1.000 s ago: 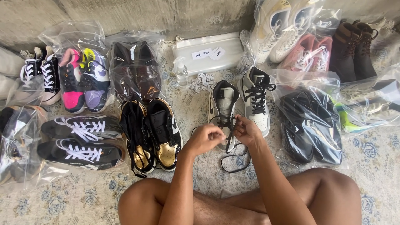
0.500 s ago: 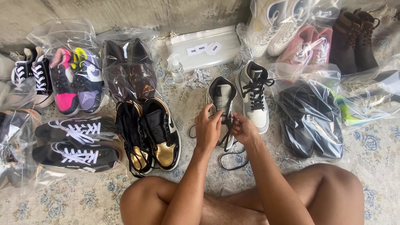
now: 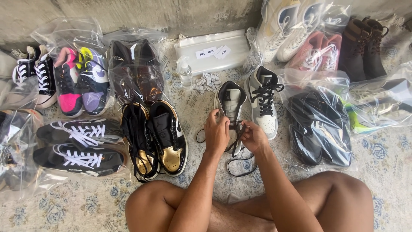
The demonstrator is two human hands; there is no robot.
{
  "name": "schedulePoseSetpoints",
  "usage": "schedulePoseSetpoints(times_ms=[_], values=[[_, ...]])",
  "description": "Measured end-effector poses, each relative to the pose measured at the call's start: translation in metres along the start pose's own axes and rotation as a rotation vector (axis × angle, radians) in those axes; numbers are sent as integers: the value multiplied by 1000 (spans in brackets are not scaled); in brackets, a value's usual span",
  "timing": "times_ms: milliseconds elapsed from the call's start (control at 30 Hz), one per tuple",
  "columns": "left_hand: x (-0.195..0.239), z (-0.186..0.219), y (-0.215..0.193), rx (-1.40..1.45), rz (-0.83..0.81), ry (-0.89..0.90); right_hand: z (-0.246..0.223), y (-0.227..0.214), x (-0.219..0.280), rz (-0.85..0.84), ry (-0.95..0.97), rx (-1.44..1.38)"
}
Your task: The person sits cross-legged on a rug and laces a pair of white and grey high-top sneakers. They thread the black laces through the eyelets and tie them into a knot.
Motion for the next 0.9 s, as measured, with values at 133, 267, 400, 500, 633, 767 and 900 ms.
schedulePoseSetpoints(times_ms=[133,267,400,500,633,767,900], values=[[0,2,-2,70,13,-23,0,-1,0,-11,-2,1],[0,-7,4,220,22,-60,0,1,-3,-2,2,37],[1,-14,5,318,24,-138,-7,17,11,18,-11,110],[5,-19,6,358,123,-87,-9,19,9,38,28,160],[6,-25,10,406,169,-97,-14,22,11,37,85,170],[6,-31,13,436,204,-120,-15,20,12,38,130,174],[5,-29,5,513,197,-202,-20,17,17,0,177,149]])
Point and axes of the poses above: each hand's wrist, its own x-axis away from the middle knuckle, its own y-axis out of the palm, z = x × y, the point moved 1 cm from there along -x, towards the middle knuckle, and after that the axes turned 4 degrees about y, right-handed, at the moved point
